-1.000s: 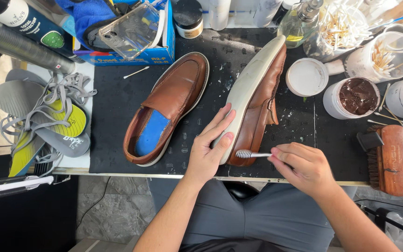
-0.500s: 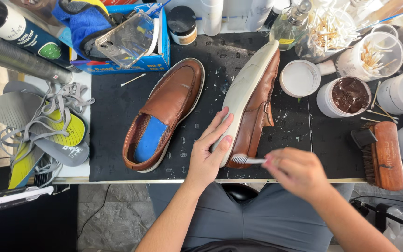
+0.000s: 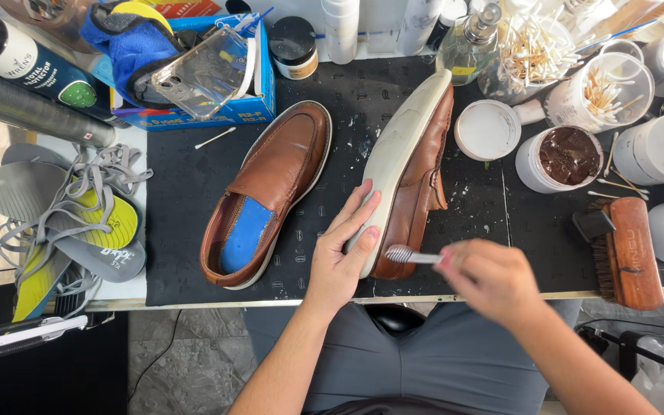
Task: The person cleans a brown leather loafer using a toothbrush and cotton swabs. They scrub the white midsole and crevices, then use cotton swabs to clean the edges and interior seams of the shoe.
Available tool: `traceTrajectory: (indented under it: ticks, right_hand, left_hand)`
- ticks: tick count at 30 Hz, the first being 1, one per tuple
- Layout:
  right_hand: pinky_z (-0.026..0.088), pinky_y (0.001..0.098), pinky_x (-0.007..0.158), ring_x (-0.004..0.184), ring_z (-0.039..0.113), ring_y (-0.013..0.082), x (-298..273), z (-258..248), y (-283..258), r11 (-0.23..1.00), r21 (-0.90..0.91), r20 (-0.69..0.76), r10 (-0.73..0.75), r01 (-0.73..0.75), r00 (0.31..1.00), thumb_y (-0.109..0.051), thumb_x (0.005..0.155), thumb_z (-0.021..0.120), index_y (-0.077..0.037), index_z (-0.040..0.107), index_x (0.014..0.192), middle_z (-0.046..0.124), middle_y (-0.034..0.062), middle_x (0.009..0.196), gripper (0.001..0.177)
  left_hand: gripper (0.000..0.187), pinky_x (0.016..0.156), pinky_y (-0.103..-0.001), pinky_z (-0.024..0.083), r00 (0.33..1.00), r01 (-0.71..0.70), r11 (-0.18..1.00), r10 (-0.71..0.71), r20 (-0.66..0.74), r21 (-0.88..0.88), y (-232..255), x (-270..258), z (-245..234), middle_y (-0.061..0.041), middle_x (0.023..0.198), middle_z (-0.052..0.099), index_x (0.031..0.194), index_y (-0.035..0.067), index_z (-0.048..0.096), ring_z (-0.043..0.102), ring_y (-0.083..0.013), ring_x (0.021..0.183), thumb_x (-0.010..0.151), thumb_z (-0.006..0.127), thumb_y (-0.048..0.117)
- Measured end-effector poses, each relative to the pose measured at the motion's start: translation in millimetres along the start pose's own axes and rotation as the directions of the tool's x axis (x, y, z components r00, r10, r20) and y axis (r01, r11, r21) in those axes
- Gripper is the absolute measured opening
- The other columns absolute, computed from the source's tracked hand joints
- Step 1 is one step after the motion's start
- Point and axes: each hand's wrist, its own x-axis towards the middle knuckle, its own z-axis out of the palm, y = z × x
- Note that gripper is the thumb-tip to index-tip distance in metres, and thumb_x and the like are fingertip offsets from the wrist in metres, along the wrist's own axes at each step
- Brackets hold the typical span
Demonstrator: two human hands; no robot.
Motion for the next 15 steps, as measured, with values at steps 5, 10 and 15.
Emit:
traceTrajectory:
  ticks: [5, 10, 15]
  right_hand:
    - [0.061, 0.0300, 0.068, 0.080, 0.076, 0.0204, -2.1, -0.5, 6.8, 0.999, 0.031, 0.037, 0.024, -0.026, 0.999, -0.007, 0.079, 0.082, -0.005, 0.064, 0.073, 0.074, 0.0081, 0.087, 0.019]
    - [0.058, 0.0282, 0.059, 0.070, 0.073, 0.0198, -11.4, -0.7, 1.7, 0.995, 0.054, 0.015, 0.082, -0.083, 0.996, -0.006, 0.077, 0.082, -0.001, 0.071, 0.082, 0.076, 0.0096, 0.088, 0.013]
    - [0.055, 0.0240, 0.068, 0.075, 0.072, 0.0124, -22.8, -53.7, 3.8, 0.875, 0.063, -0.237, 0.480, -0.480, 0.844, -0.006, 0.094, 0.073, -0.002, 0.072, 0.101, 0.076, 0.0088, 0.094, 0.008]
  left_hand:
    - [0.045, 0.127, -0.040, 0.027, 1.000, 0.000, 1.000, 0.000, 0.004, -0.010, 1.9, 3.2, -0.7, -0.015, 0.166, 0.043, 0.147, 0.008, 0.056, 0.034, -0.0299, 0.159, 0.104, 0.060, 0.021]
    - [0.044, 0.127, -0.039, 0.029, 1.000, -0.003, 1.000, 0.003, -0.010, -0.013, -0.5, 1.5, 0.6, -0.014, 0.166, 0.043, 0.148, 0.008, 0.056, 0.038, -0.0286, 0.157, 0.105, 0.059, 0.019]
    - [0.044, 0.124, -0.036, 0.031, 0.999, -0.001, 1.000, 0.002, -0.036, 0.031, -1.4, 4.1, 3.1, -0.014, 0.164, 0.046, 0.146, 0.007, 0.058, 0.043, -0.0259, 0.153, 0.103, 0.060, 0.015]
